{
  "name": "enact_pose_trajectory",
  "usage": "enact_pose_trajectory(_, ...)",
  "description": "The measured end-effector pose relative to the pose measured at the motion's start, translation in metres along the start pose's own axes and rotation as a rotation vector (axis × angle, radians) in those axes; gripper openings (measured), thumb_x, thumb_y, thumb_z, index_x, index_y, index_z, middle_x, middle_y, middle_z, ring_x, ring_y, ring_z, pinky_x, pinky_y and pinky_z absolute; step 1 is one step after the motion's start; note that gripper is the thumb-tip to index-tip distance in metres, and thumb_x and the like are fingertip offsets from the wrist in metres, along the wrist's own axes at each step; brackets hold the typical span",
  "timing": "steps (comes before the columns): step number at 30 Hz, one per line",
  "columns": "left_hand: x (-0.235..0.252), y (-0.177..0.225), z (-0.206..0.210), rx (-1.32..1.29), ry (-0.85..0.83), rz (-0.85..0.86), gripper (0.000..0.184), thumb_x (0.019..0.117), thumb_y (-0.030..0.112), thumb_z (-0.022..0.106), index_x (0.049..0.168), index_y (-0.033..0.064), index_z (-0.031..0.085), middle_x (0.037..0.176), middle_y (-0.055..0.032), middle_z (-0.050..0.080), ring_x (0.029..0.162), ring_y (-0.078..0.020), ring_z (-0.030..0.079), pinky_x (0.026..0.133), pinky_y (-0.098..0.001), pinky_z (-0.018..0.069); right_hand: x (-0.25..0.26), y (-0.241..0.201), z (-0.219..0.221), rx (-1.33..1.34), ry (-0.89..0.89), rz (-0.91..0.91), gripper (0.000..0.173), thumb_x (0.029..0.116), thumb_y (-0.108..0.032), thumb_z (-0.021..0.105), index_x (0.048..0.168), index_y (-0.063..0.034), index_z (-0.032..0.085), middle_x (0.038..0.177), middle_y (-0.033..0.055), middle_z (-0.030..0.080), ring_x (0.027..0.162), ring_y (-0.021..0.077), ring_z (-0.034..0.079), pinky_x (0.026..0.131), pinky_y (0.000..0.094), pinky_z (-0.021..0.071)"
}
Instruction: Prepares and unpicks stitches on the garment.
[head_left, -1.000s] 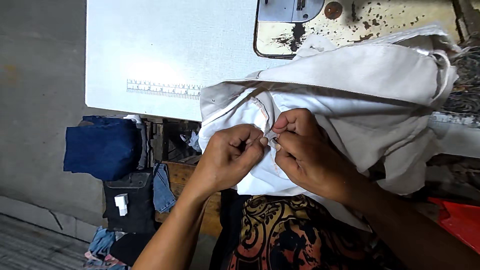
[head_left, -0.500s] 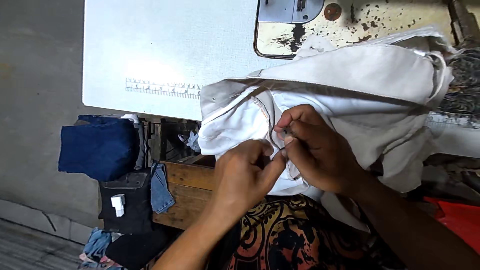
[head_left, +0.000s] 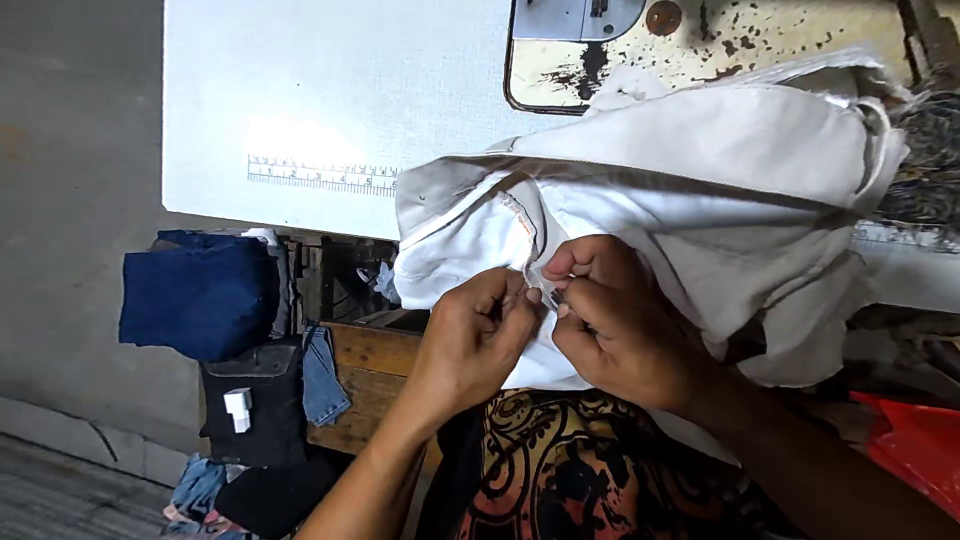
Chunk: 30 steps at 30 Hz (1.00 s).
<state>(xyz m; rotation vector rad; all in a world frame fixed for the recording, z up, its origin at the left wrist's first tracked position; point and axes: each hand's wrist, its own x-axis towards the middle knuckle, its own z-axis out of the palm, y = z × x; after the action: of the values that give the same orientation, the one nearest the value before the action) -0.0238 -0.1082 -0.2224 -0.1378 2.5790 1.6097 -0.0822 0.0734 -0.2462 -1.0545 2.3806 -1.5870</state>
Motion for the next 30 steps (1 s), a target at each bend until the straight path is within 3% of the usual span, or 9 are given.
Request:
enact_pose_trajectory(12, 0.0013, -0.0052, -0.0007, -0.092, -0.016, 0.022, 0.015, 0.0991, 0.014, 0.059, 0.084, 0.0126, 0.060, 0.067, 0.0100, 0.057, 0.059, 0.0044, 0.054, 0.054, -0.0116, 0.0453, 0.0021, 0.0005, 0.0019, -0.044, -0.017, -0.016, 0.020, 0.0911, -0.004, 0.058, 0.072, -0.0069, 0.058, 0.112, 0.0103, 0.055, 0.101, 0.0083, 0.053, 0.081, 0.0125, 0.0462)
enact_pose_trajectory(19, 0.0005, -0.0067, -0.0015, -0.092, -0.040, 0.019, 0.016, 0.0995, 0.015, 0.058, 0.084, 0.0127, 0.061, 0.069, 0.0091, 0.059, 0.062, 0.0029, 0.057, 0.056, -0.0135, 0.0483, 0.0025, -0.0021, -0.0017, -0.111, -0.088, 0.019, 0.022, 0.0899, -0.009, 0.058, 0.068, -0.0111, 0.057, 0.116, 0.0084, 0.055, 0.108, 0.0117, 0.052, 0.087, 0.0183, 0.0439)
enact_pose_trajectory(30, 0.0041, -0.0084, -0.0074, -0.094, -0.079, 0.036, 0.015, 0.1003, 0.015, 0.057, 0.086, 0.0132, 0.062, 0.072, 0.0095, 0.062, 0.066, 0.0033, 0.061, 0.059, -0.0133, 0.0510, 0.0019, 0.0011, -0.0022, -0.052, -0.083, 0.012, 0.023, 0.0904, -0.007, 0.057, 0.068, -0.0096, 0.056, 0.114, 0.0085, 0.054, 0.106, 0.0094, 0.052, 0.085, 0.0144, 0.0445)
